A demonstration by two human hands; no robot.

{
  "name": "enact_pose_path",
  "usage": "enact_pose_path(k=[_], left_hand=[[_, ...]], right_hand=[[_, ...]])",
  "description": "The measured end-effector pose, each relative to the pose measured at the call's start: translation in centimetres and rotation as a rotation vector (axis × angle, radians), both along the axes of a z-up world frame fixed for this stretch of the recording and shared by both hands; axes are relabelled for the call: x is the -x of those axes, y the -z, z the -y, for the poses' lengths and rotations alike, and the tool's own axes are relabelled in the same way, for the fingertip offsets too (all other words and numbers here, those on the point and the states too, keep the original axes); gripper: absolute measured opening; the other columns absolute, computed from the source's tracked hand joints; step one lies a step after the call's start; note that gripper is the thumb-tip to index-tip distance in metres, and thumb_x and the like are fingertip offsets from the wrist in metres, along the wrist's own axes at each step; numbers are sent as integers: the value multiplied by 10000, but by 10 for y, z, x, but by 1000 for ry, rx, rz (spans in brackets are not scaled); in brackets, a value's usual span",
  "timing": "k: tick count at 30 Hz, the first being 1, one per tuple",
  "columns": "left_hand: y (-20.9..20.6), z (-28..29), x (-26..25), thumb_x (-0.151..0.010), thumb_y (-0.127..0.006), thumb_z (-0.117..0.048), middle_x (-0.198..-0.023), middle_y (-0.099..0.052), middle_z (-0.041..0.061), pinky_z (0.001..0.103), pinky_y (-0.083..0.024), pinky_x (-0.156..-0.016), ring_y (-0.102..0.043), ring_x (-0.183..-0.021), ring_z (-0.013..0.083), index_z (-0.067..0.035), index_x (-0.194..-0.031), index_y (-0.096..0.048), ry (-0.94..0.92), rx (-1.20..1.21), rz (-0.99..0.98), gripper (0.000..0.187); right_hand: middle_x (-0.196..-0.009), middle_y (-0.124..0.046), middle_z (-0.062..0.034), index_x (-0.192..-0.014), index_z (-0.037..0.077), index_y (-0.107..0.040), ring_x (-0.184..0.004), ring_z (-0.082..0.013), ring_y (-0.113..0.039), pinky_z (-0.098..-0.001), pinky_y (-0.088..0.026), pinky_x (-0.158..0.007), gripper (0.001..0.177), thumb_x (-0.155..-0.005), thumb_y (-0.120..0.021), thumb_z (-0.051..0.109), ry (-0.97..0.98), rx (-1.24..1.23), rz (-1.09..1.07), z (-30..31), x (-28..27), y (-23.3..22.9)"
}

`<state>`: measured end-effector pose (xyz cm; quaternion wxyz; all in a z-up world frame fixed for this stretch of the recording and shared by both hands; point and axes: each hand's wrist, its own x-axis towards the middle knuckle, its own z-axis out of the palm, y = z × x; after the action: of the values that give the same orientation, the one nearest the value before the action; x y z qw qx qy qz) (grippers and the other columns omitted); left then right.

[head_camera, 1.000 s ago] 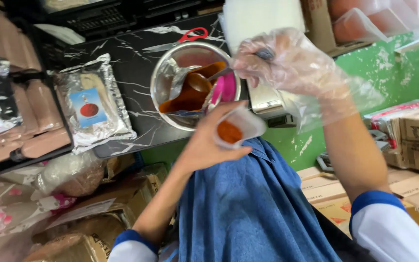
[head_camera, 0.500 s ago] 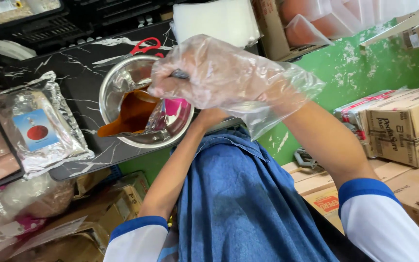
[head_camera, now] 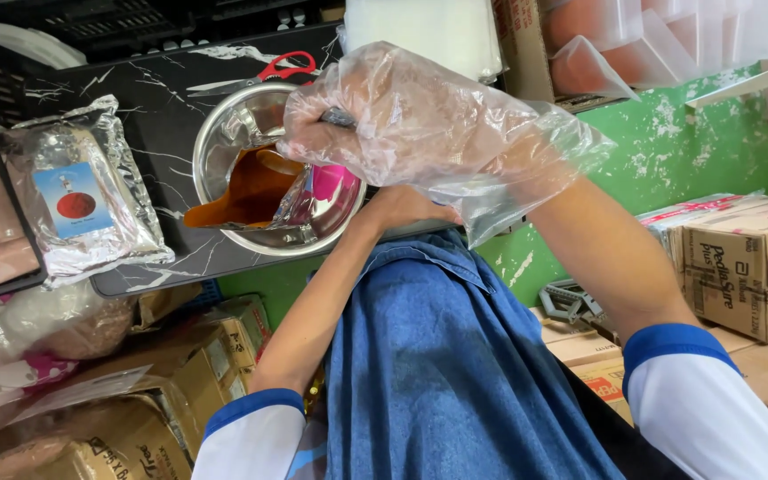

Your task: The person fills small plastic bags with a red powdered substance from a metal bowl, weighing them on a digital scale and then cutting the bags with scissors.

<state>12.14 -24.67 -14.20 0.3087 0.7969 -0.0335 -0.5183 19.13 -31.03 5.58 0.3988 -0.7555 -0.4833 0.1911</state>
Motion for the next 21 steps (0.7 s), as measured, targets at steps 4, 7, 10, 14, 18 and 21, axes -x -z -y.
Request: enact_pose_path(k=[4,7,10,14,18,21], left_hand=[[-15,-9,2,-566,-680,-835,-1484,-624,162,364,-406,-1144,-553,-1400,291,-61,-1375,-685,28,54,34,1120],[-30,-20,10,-555,-811,-769,-1570,-538,196,421,-311,-1287,-444,-1509,322,-4,-1508,-542,-95,197,129,1251],[9,-29,22,-589,-910,-645,-1609,-465,217,455,-271,-1277,-378,-1530,361,-27,-1562,-428,-267,426,313,1250],[26,-39,28,-817,-794,-593,-1638,-423,216,482,-299,-1238,-361,-1535,375,-43,-1587,-337,-356,507,483,1051],[-12,-64,60,-1024,-523,-533,-1630,-385,245,524,-288,-1224,-325,-1539,390,-35,-1589,-335,-416,469,494,776],[-27,-85,107,-1102,-492,-317,-1292,-733,122,362,-584,-967,-712,-1177,257,-58,-1271,-702,-508,593,725,374]], right_hand=[[-792,-653,14,-933,94,-710,-686,-119,-550,-323,-436,-665,265,-1135,-572,197,18,7,-20,2,0,0],[-800,-667,5,-945,87,-717,-683,-125,-573,-322,-443,-655,308,-1145,-546,247,26,-14,13,3,-1,4],[-811,-683,-8,-959,80,-725,-678,-131,-600,-322,-451,-643,367,-1157,-515,306,26,-31,49,3,0,8],[-736,-563,29,-932,146,-694,-617,-126,-453,-332,-359,-622,396,-1165,-490,394,80,88,45,0,2,10],[-854,-665,-23,-975,53,-719,-742,-122,-567,-312,-431,-684,431,-1167,-484,359,11,-37,21,2,2,10],[-805,-624,29,-970,115,-708,-682,-91,-523,-282,-406,-610,401,-1168,-489,386,90,44,-12,0,8,6]])
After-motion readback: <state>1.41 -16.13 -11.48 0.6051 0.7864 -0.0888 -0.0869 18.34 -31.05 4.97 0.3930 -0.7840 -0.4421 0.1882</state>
